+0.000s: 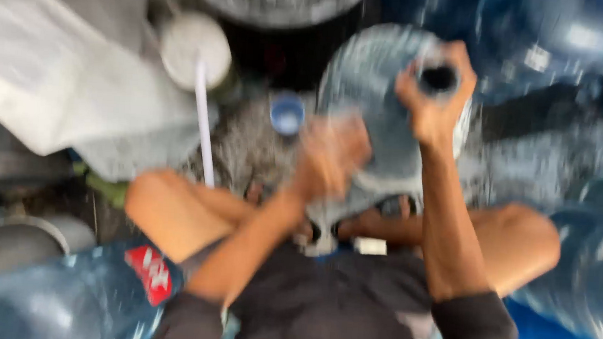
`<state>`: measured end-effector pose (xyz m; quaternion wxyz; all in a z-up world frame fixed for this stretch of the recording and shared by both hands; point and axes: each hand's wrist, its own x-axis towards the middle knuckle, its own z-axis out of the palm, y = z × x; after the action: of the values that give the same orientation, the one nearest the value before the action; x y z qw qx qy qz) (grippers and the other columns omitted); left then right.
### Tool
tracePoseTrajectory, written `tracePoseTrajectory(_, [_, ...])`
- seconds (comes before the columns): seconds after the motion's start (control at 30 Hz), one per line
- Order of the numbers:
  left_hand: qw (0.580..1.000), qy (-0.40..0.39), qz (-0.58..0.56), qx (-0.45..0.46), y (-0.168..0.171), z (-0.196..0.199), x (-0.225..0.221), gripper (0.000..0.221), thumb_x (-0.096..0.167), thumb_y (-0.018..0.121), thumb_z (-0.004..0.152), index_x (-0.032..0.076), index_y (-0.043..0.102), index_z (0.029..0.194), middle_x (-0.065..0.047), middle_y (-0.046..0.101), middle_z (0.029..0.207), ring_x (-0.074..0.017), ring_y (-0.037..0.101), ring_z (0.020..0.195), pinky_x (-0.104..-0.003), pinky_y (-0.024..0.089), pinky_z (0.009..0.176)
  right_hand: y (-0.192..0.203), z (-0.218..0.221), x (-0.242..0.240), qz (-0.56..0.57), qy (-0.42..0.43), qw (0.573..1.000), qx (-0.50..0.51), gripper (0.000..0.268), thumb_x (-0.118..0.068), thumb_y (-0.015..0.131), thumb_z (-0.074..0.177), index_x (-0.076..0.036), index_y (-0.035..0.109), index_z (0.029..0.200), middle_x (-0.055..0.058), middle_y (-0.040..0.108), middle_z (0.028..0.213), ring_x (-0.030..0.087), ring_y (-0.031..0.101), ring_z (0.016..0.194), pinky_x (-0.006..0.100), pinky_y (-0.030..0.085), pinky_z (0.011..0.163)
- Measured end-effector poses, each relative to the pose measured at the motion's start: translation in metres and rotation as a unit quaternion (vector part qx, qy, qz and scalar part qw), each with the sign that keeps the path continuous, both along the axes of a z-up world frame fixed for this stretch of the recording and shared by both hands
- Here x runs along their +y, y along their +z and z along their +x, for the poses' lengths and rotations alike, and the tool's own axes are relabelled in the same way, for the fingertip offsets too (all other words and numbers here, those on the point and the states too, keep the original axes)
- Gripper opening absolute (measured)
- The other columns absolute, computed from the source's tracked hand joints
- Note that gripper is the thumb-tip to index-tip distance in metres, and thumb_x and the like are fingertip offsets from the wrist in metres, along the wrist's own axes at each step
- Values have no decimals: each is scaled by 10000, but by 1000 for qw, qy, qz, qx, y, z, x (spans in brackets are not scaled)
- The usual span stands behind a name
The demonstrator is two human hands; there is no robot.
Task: Scrubbing the exterior of a large plastic water jug with soap and a sponge.
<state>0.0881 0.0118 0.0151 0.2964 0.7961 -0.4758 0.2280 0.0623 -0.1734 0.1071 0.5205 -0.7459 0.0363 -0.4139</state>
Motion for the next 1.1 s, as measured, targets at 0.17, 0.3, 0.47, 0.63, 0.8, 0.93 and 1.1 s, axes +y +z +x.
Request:
tracePoseTrajectory(0.17, [951, -134, -197, 195, 70, 44, -3, 164, 123, 536, 913, 43, 546, 770, -54, 544, 799, -188, 500, 607, -338, 350, 571, -3, -9, -7, -6, 187, 977, 103, 196, -158, 690, 766, -65, 537, 844, 71, 575, 808, 176, 580, 743, 306, 434, 684])
tracePoseTrajectory(0.3, [999, -11, -30, 39, 15, 17, -12, 283, 220, 498, 889, 62, 641, 1076, -152, 597, 1225, -412, 551, 1148, -653, 315, 901, 5, 4, -24, -89, 178, 978, 65, 300, -361, 683, 823, -77, 589, 802, 50, 562, 802, 167, 501, 734, 305, 369, 699])
tracePoseTrajectory(0.47, [963, -49, -117, 237, -15, 57, -20, 214, 157, 592, 940, 72, 603, 1137, -103, 559, 1245, -261, 562, 1147, -435, 315, 1008, -10, -12, -32, -2, 246, 965, 93, 242, -215, 705, 811, -49, 542, 876, 88, 535, 840, 220, 631, 788, 318, 507, 728])
tracePoseTrajectory(0.63, [973, 36, -97, 205, -18, -18, -3, 420, 168, 569, 963, 88, 454, 1359, -145, 455, 1391, -305, 492, 1258, -494, 258, 1040, -1, 1, -37, -23, 207, 975, 75, 275, -269, 707, 788, -48, 557, 853, 99, 579, 801, 200, 605, 747, 299, 459, 696])
tracePoseTrajectory(0.8, [966, 99, -66, 228, -38, 3, 8, 392, 250, 433, 965, 58, 513, 1298, -221, 492, 1253, -369, 527, 1120, -501, 355, 952, -14, -15, -25, -11, 215, 969, 120, 311, -262, 714, 788, 1, 562, 854, 145, 583, 802, 230, 631, 750, 303, 471, 688])
tracePoseTrajectory(0.93, [891, 125, -231, 369, 2, -54, -6, 316, 224, 549, 941, 39, 543, 1198, -105, 534, 1148, -253, 526, 1012, -371, 410, 933, -10, -8, -34, -7, 211, 974, 83, 279, -239, 714, 817, -17, 556, 875, 122, 571, 839, 218, 617, 779, 310, 488, 718])
tracePoseTrajectory(1.1, [928, 105, -204, 294, -36, -71, 4, 363, 194, 595, 914, -55, 532, 1170, -200, 564, 1170, -346, 594, 1081, -429, 441, 991, -23, -15, -34, 18, 208, 970, 123, 341, -265, 739, 786, 1, 552, 890, 140, 575, 835, 239, 644, 793, 306, 487, 714])
